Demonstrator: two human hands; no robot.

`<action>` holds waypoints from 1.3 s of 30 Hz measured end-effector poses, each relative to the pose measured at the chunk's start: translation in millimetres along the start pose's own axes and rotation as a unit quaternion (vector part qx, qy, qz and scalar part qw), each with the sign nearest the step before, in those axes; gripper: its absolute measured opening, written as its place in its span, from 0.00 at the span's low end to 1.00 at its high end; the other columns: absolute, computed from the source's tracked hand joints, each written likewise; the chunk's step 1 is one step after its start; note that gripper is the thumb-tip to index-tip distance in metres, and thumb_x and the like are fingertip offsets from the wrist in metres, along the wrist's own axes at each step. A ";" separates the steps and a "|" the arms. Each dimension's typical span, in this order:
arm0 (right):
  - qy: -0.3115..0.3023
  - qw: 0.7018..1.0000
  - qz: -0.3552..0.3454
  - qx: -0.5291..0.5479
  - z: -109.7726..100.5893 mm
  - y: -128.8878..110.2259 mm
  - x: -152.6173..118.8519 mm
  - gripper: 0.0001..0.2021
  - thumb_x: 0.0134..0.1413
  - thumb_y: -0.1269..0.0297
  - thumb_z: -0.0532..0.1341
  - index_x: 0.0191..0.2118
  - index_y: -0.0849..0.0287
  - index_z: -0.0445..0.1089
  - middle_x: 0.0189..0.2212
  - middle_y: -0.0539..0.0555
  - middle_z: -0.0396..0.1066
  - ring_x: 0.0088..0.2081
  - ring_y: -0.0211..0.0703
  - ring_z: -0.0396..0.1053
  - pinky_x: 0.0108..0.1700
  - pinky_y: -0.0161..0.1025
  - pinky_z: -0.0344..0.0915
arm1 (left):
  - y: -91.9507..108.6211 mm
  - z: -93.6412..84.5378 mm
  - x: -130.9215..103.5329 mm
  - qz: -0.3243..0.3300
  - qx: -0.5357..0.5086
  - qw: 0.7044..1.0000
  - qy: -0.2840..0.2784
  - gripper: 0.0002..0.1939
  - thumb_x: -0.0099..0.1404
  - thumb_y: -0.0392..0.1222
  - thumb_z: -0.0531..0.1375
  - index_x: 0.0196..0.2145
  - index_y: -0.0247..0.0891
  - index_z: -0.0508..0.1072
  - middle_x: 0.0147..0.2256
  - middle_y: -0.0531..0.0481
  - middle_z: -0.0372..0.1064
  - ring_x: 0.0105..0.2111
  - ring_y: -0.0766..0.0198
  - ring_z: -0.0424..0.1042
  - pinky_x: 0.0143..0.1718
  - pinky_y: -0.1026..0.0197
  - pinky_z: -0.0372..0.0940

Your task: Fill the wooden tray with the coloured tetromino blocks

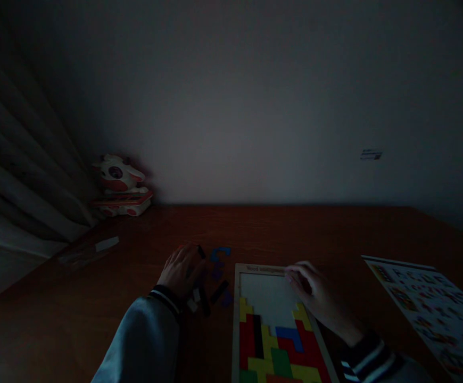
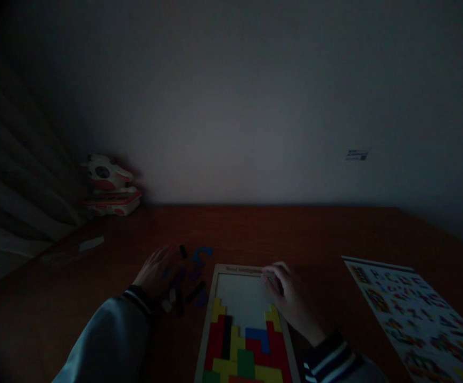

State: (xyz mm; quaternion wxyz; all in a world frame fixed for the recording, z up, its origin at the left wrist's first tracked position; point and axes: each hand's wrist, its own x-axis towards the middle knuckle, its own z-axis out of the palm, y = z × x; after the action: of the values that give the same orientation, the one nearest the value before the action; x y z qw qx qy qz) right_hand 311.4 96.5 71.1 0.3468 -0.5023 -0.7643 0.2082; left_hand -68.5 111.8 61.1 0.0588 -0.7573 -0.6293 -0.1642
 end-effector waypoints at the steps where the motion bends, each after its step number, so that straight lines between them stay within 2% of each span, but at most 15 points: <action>1: -0.001 1.000 0.000 0.002 0.3 -0.2 0.0 0.13 0.63 0.55 0.51 0.44 0.54 0.69 0.41 0.57 0.69 0.44 0.48 0.69 0.48 0.47 0.66 | -4.7 2.9 2.8 -0.018 0.001 1.000 0.005 0.28 0.68 0.55 0.49 0.58 0.36 0.64 0.61 0.37 0.56 0.62 0.48 0.54 0.60 0.42 0.51; 3: 0.002 1.000 -0.002 0.005 1.1 0.1 0.0 0.13 0.63 0.55 0.52 0.43 0.54 0.69 0.41 0.57 0.70 0.43 0.48 0.69 0.47 0.47 0.67 | -14.2 9.6 6.7 -0.049 0.005 0.999 -0.002 0.28 0.68 0.54 0.49 0.59 0.34 0.62 0.61 0.36 0.57 0.62 0.47 0.54 0.59 0.40 0.51; 5: 0.008 1.000 -0.006 0.004 1.6 0.9 0.0 0.13 0.63 0.55 0.52 0.42 0.54 0.70 0.41 0.57 0.70 0.44 0.48 0.69 0.47 0.46 0.67 | -21.5 14.5 8.0 -0.058 0.009 0.998 -0.012 0.27 0.68 0.53 0.49 0.57 0.34 0.65 0.59 0.37 0.61 0.59 0.48 0.59 0.59 0.41 0.53; 8: 0.016 1.000 -0.005 0.000 1.6 2.5 -0.2 0.13 0.62 0.55 0.52 0.42 0.55 0.70 0.41 0.56 0.70 0.44 0.48 0.69 0.48 0.46 0.66 | -26.2 14.0 6.6 -0.036 0.008 0.999 -0.011 0.21 0.68 0.49 0.49 0.52 0.38 0.71 0.52 0.42 0.69 0.53 0.53 0.67 0.56 0.49 0.59; 11: 0.018 1.000 -0.006 -0.004 1.4 3.8 -0.2 0.13 0.63 0.55 0.52 0.43 0.55 0.69 0.41 0.57 0.70 0.44 0.48 0.69 0.48 0.46 0.66 | -26.5 7.6 5.3 -0.023 0.006 1.000 -0.003 0.18 0.68 0.46 0.49 0.46 0.40 0.75 0.46 0.45 0.74 0.47 0.56 0.71 0.52 0.53 0.64; 16: 0.016 1.000 -0.011 -0.001 1.4 3.3 0.0 0.13 0.63 0.56 0.52 0.44 0.55 0.69 0.41 0.56 0.69 0.44 0.47 0.69 0.48 0.45 0.66 | -26.8 2.5 5.7 -0.030 0.008 0.999 0.013 0.15 0.65 0.46 0.52 0.37 0.42 0.79 0.46 0.45 0.74 0.48 0.51 0.71 0.51 0.47 0.64; 21: 0.013 1.000 -0.012 -0.002 0.5 1.0 0.5 0.12 0.63 0.56 0.52 0.43 0.55 0.69 0.41 0.56 0.69 0.44 0.47 0.69 0.48 0.46 0.66 | -26.9 2.2 5.0 -0.037 -0.001 0.999 0.015 0.17 0.66 0.49 0.50 0.40 0.44 0.78 0.44 0.49 0.76 0.44 0.54 0.74 0.47 0.52 0.68; 26: 0.011 1.000 -0.011 0.004 -1.0 -2.0 0.4 0.12 0.63 0.57 0.51 0.45 0.54 0.68 0.41 0.56 0.69 0.44 0.47 0.69 0.48 0.47 0.66 | -21.7 -5.2 5.9 -0.022 -0.009 0.999 0.033 0.17 0.66 0.49 0.51 0.44 0.43 0.76 0.45 0.46 0.75 0.46 0.52 0.73 0.48 0.50 0.68; 28: 0.013 1.000 -0.013 0.007 -0.8 -3.8 0.2 0.12 0.63 0.57 0.51 0.45 0.54 0.67 0.41 0.56 0.69 0.44 0.47 0.69 0.48 0.47 0.66 | -10.7 -9.7 5.6 0.031 -0.034 0.996 0.074 0.15 0.66 0.49 0.53 0.42 0.44 0.76 0.46 0.47 0.75 0.48 0.53 0.72 0.50 0.51 0.68; 31: 0.018 0.999 -0.024 0.019 0.9 -7.3 -0.1 0.12 0.63 0.56 0.52 0.45 0.54 0.68 0.41 0.56 0.70 0.44 0.46 0.69 0.47 0.45 0.67 | 19.6 -15.2 2.0 0.134 -0.091 0.974 0.161 0.13 0.66 0.47 0.57 0.44 0.43 0.75 0.45 0.47 0.75 0.45 0.55 0.74 0.47 0.53 0.70; 33: 0.014 0.999 -0.019 0.031 2.6 -10.6 -0.7 0.12 0.63 0.56 0.53 0.45 0.54 0.68 0.40 0.55 0.70 0.42 0.45 0.70 0.46 0.44 0.67 | 45.1 -16.8 -2.8 0.189 -0.125 0.957 0.180 0.15 0.64 0.46 0.60 0.48 0.41 0.72 0.44 0.46 0.76 0.42 0.57 0.76 0.44 0.56 0.72; 35: -0.003 0.999 -0.006 0.047 4.2 -15.2 -2.0 0.12 0.63 0.56 0.53 0.44 0.54 0.69 0.38 0.54 0.72 0.39 0.44 0.70 0.44 0.43 0.68 | 70.1 -16.5 -8.9 0.230 -0.156 0.945 0.171 0.16 0.64 0.43 0.61 0.49 0.40 0.70 0.47 0.45 0.74 0.45 0.58 0.74 0.45 0.57 0.72; 39: -0.058 0.992 0.013 0.107 7.0 -30.1 -6.4 0.13 0.62 0.53 0.54 0.46 0.52 0.70 0.37 0.52 0.74 0.38 0.43 0.71 0.41 0.40 0.68 | 108.9 -12.4 -20.5 0.258 -0.193 0.933 0.159 0.19 0.65 0.44 0.61 0.52 0.40 0.67 0.52 0.44 0.70 0.47 0.59 0.73 0.45 0.60 0.72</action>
State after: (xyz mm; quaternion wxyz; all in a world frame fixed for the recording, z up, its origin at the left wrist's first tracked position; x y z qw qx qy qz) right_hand 289.1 78.5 84.3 0.3509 -0.4588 -0.7501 0.3221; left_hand 32.1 67.1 78.9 0.0508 -0.8545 -0.3506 -0.3799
